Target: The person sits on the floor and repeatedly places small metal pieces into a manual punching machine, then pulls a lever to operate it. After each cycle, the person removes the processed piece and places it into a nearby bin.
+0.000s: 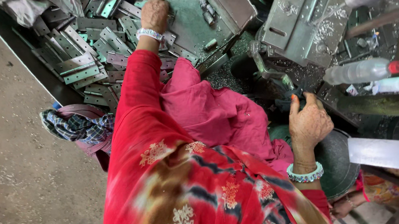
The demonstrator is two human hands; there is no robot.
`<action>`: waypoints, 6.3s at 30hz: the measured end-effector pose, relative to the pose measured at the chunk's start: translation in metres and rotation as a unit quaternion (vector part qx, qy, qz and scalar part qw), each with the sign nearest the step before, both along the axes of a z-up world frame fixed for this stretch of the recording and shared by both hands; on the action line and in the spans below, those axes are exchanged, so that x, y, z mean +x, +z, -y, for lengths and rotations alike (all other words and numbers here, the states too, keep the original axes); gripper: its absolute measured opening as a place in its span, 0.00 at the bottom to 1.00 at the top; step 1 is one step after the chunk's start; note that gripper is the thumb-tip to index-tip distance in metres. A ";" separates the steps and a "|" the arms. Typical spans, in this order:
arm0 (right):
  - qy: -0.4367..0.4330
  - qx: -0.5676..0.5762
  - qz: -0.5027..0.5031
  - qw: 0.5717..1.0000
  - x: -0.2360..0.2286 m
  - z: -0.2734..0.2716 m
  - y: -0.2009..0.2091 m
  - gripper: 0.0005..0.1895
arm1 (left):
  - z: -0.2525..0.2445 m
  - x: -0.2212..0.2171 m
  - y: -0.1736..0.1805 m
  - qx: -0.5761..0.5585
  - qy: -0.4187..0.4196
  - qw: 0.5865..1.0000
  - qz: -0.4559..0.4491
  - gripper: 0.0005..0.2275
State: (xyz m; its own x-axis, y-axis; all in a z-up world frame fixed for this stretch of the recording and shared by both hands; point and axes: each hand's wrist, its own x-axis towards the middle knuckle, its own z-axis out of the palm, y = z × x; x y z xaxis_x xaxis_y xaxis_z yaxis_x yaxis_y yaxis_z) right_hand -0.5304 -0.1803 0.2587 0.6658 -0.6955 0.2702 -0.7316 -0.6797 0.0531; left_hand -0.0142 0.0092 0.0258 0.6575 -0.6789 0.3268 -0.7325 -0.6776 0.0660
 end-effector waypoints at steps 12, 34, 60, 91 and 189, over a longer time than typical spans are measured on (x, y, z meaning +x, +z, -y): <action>0.081 0.226 0.075 0.968 -0.034 0.013 -0.056 0.34 | 0.070 -0.149 0.181 -0.256 -0.185 0.884 -0.345 0.09; 0.179 0.668 0.542 0.478 -0.056 0.011 -0.046 0.29 | 0.151 -0.394 0.203 -0.235 -0.233 0.686 -0.648 0.19; 0.058 0.570 0.521 0.633 -0.040 0.028 -0.071 0.28 | 0.168 -0.343 0.170 -0.293 -0.147 0.760 -0.561 0.16; 0.014 0.341 0.124 0.932 -0.061 0.022 -0.167 0.42 | 0.232 -0.327 0.187 0.139 -0.146 0.979 0.032 0.20; -0.006 0.255 -0.016 0.967 -0.031 0.015 -0.032 0.19 | 0.239 -0.334 0.169 0.048 -0.110 0.991 -0.054 0.22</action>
State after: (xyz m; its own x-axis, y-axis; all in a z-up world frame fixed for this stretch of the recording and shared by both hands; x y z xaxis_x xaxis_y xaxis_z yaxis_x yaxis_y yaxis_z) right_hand -0.5610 -0.1950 0.2271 0.6586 -0.7411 -0.1305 -0.7437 -0.6146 -0.2630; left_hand -0.3482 -0.2295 0.1944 0.5181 -0.8340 0.1899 -0.8551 -0.5098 0.0941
